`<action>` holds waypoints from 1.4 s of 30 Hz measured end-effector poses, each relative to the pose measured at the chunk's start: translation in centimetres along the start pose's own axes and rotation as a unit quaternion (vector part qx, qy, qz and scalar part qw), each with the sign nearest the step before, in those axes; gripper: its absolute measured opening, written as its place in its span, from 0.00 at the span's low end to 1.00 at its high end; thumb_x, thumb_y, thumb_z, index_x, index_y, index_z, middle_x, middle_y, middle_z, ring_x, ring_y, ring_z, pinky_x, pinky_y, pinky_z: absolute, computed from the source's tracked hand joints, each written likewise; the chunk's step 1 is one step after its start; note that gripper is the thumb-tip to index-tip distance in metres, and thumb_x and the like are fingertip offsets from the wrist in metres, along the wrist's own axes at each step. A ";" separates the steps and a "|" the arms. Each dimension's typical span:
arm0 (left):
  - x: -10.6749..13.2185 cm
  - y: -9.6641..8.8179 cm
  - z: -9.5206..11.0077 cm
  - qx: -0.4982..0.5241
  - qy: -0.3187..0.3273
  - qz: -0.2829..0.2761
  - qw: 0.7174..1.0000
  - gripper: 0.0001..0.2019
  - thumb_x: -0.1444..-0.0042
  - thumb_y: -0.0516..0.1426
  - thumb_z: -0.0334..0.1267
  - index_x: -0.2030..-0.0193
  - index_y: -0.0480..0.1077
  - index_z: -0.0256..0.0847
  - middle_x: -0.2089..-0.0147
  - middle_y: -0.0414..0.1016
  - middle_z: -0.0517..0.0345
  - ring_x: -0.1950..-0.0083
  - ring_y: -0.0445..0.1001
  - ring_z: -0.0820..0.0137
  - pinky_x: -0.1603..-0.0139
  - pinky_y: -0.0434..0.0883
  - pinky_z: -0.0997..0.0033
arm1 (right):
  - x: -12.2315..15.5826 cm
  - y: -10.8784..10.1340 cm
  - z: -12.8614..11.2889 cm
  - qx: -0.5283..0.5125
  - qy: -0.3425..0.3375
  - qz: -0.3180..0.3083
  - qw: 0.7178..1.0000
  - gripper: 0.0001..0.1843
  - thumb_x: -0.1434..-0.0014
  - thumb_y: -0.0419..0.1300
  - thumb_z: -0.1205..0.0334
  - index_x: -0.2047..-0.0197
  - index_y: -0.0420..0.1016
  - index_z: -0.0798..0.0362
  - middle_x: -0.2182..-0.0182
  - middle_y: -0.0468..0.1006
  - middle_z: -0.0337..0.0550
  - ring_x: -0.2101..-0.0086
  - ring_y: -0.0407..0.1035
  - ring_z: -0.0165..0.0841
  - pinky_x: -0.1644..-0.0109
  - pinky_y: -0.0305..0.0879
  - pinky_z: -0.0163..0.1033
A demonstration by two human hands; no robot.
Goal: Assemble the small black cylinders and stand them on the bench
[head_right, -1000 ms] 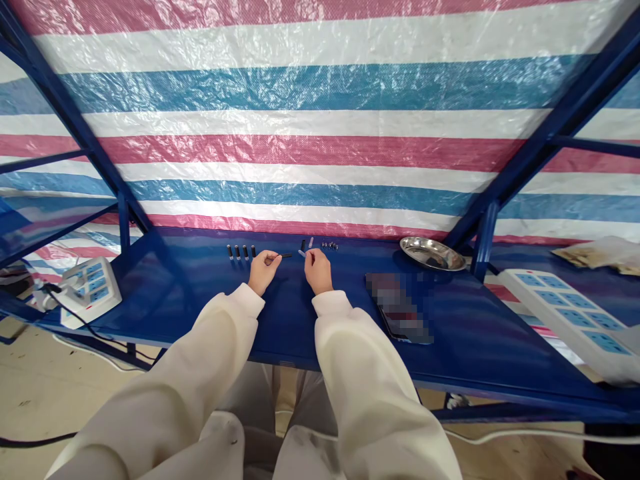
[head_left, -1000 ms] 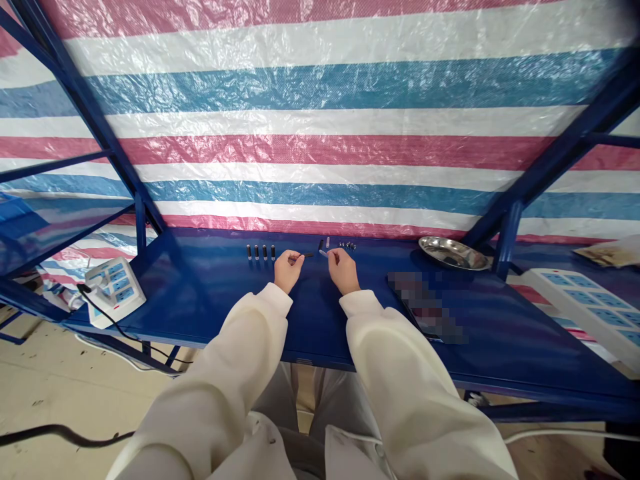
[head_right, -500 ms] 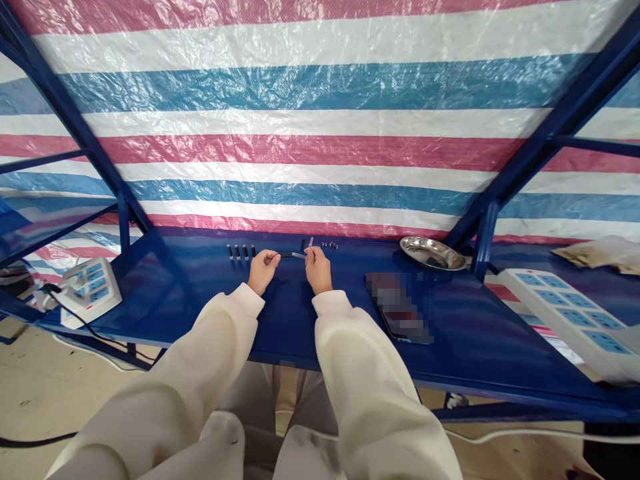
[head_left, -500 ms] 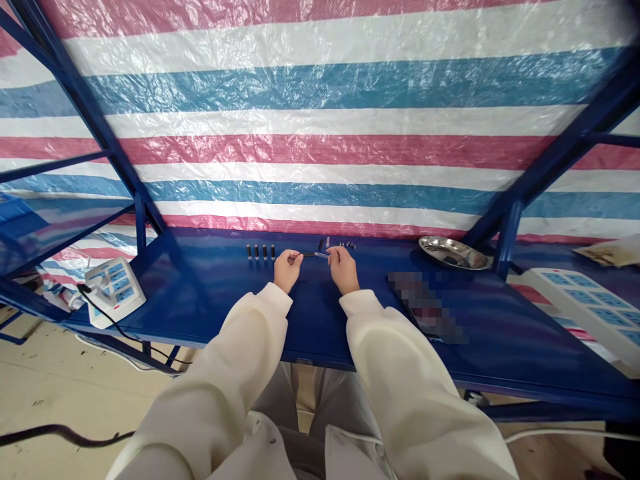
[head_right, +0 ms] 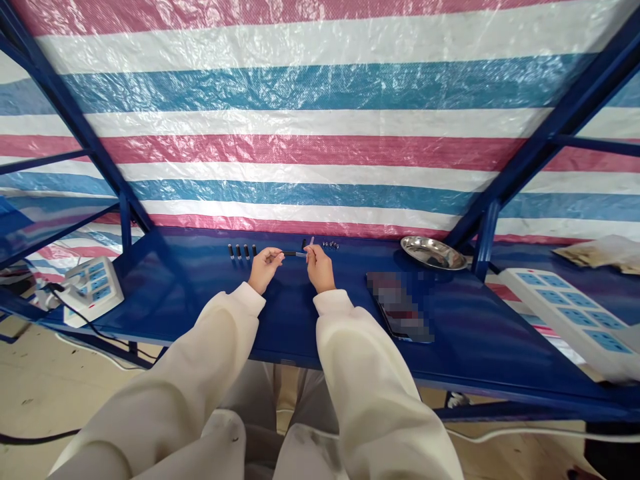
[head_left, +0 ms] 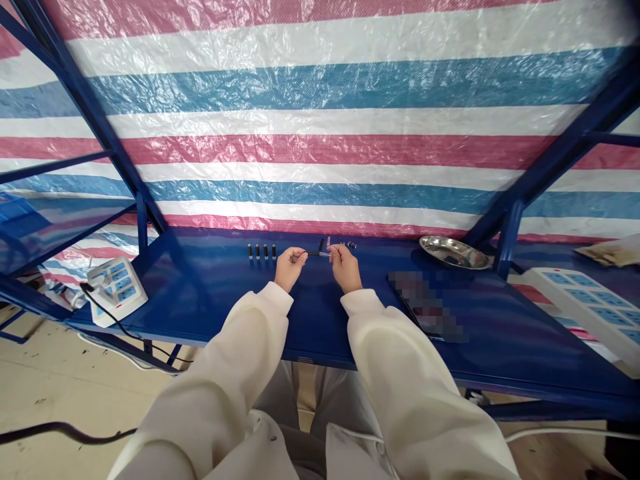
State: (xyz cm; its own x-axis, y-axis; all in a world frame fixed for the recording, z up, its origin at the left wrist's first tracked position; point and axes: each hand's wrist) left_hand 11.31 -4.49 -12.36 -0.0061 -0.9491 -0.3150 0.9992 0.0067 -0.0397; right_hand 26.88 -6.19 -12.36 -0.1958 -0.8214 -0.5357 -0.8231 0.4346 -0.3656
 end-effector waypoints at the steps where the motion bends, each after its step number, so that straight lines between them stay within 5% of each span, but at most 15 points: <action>1: 0.0 0.0 0.1 0.004 0.000 -0.006 1.000 0.09 0.51 0.60 0.40 0.66 0.70 0.37 0.70 0.74 0.56 0.72 0.71 0.75 0.66 0.72 0.72 | 0.0 0.0 0.1 -0.004 0.002 0.004 1.000 0.21 0.39 0.43 0.46 0.64 0.68 0.52 0.78 0.68 0.38 0.76 0.63 0.30 0.67 0.63 0.36; 10: 1.0 0.6 0.4 -0.063 0.053 -0.077 0.994 0.06 0.51 0.59 0.37 0.67 0.72 0.37 0.71 0.73 0.58 0.72 0.69 0.76 0.70 0.67 0.75 | -0.1 1.2 1.0 -0.123 0.079 0.091 0.985 0.22 0.40 0.44 0.43 0.59 0.65 0.53 0.74 0.73 0.41 0.78 0.64 0.28 0.69 0.65 0.38; 14: 1.3 0.9 0.3 -0.101 0.083 -0.085 0.988 0.05 0.51 0.59 0.36 0.67 0.72 0.38 0.71 0.74 0.58 0.73 0.68 0.76 0.69 0.68 0.75 | 0.1 1.7 0.8 -0.205 0.076 0.047 0.975 0.23 0.39 0.45 0.44 0.52 0.64 0.53 0.61 0.77 0.50 0.63 0.73 0.34 0.55 0.68 0.45; 19: 1.2 0.6 0.6 -0.140 0.097 -0.053 0.984 0.05 0.48 0.57 0.36 0.65 0.72 0.39 0.69 0.75 0.58 0.75 0.67 0.77 0.69 0.68 0.75 | 0.1 2.1 0.9 -0.259 0.088 -0.022 0.962 0.27 0.40 0.44 0.46 0.43 0.61 0.51 0.44 0.68 0.52 0.44 0.63 0.36 0.43 0.61 0.47; 31: 0.5 -0.4 2.0 -0.269 0.175 -0.079 0.944 0.07 0.44 0.54 0.34 0.62 0.72 0.42 0.65 0.75 0.54 0.67 0.71 0.69 0.62 0.67 0.70 | 0.3 1.4 0.4 -0.277 0.083 -0.049 0.956 0.29 0.46 0.45 0.59 0.39 0.57 0.52 0.40 0.63 0.50 0.40 0.57 0.36 0.41 0.59 0.48; 35: -2.8 -2.4 5.2 -0.366 0.228 -0.145 0.891 0.04 0.48 0.58 0.32 0.66 0.74 0.41 0.63 0.75 0.52 0.59 0.71 0.63 0.53 0.65 0.63 | 0.4 1.1 -0.1 -0.250 0.040 -0.068 0.965 0.29 0.45 0.46 0.60 0.39 0.57 0.50 0.40 0.63 0.48 0.39 0.54 0.36 0.38 0.54 0.50; 42: -7.5 -4.0 9.5 -0.618 0.180 -0.252 0.722 0.05 0.55 0.57 0.22 0.76 0.70 0.34 0.63 0.72 0.47 0.51 0.66 0.56 0.43 0.54 0.47 | 0.8 0.7 -0.7 -0.168 -0.021 -0.121 0.978 0.28 0.43 0.50 0.60 0.39 0.57 0.49 0.38 0.59 0.45 0.38 0.52 0.34 0.34 0.45 0.47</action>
State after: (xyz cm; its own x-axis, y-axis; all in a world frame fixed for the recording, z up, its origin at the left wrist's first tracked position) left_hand 7.75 -0.39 -0.88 -0.5893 -0.7870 -0.1829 0.0688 0.1767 -0.9819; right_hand 25.80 -6.78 -12.51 0.0425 -0.8657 -0.4987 -0.9727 0.0781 -0.2185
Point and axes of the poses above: each hand's wrist, its own x-axis away from the middle knuckle, its own y-axis out of the palm, z = x × y
